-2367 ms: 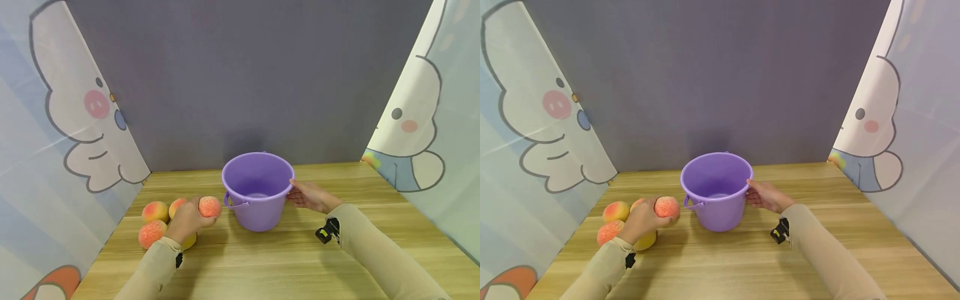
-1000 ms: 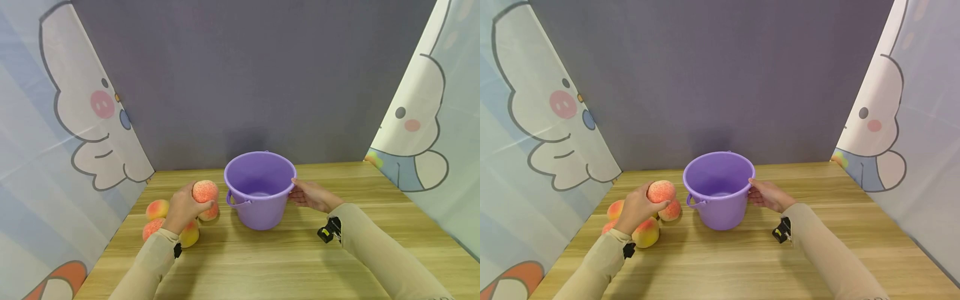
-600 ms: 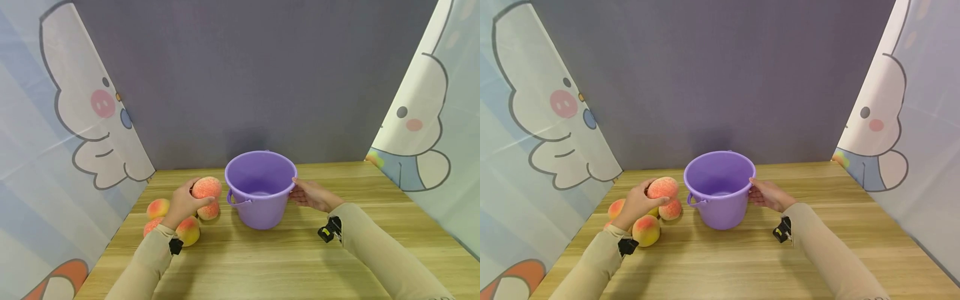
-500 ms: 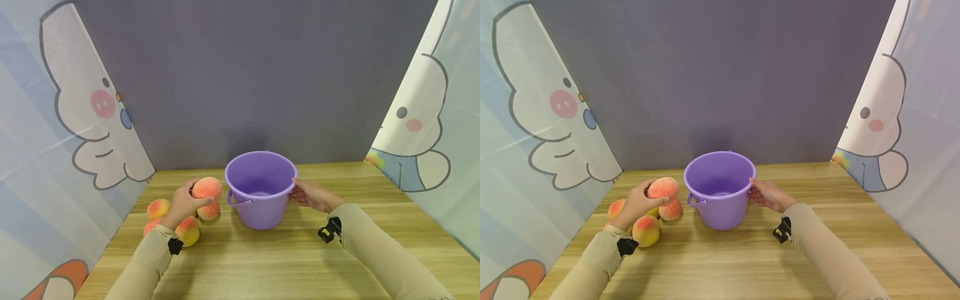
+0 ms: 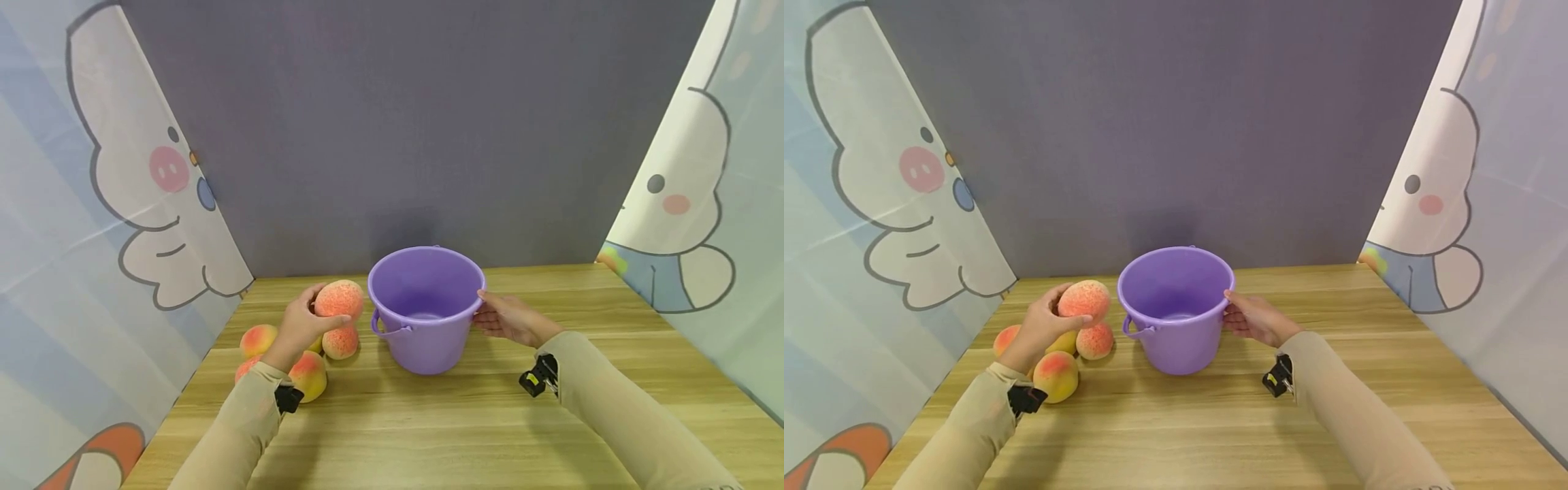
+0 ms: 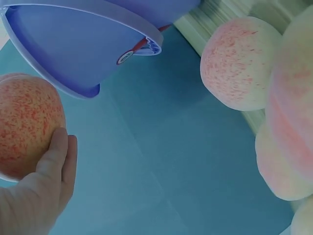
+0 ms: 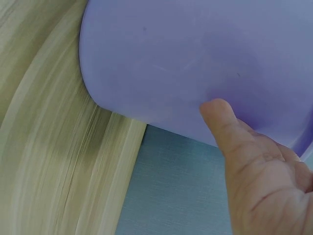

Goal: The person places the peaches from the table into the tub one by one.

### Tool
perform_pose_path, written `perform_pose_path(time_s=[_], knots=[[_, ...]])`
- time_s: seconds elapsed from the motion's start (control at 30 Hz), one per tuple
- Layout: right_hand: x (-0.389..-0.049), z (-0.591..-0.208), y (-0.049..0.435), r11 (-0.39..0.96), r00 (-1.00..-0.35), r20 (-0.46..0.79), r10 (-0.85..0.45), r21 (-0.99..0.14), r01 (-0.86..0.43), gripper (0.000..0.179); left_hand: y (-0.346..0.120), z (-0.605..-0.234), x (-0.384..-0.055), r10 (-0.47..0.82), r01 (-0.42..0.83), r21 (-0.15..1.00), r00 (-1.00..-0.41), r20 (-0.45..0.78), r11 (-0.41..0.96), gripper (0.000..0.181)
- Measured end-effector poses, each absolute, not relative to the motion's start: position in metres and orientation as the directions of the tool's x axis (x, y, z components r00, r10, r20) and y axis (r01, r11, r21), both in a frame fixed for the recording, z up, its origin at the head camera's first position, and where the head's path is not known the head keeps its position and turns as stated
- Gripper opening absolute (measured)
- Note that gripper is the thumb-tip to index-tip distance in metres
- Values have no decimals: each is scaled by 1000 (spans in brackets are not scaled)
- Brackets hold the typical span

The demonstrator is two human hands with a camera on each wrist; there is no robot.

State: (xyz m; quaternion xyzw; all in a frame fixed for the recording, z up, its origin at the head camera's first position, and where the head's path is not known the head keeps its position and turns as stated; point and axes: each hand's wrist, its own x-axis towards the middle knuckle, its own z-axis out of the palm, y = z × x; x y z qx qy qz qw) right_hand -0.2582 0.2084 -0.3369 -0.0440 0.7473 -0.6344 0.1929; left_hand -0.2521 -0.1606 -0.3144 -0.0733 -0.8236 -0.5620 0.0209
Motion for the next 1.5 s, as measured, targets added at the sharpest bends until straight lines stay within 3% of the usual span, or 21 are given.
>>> perform_pose_path(time_s=[1.5], knots=[[-262,-338,211,204,-913,-222,-341,-966,159,72,-132,-300,-255,99,231,883,-973,208,409,82]])
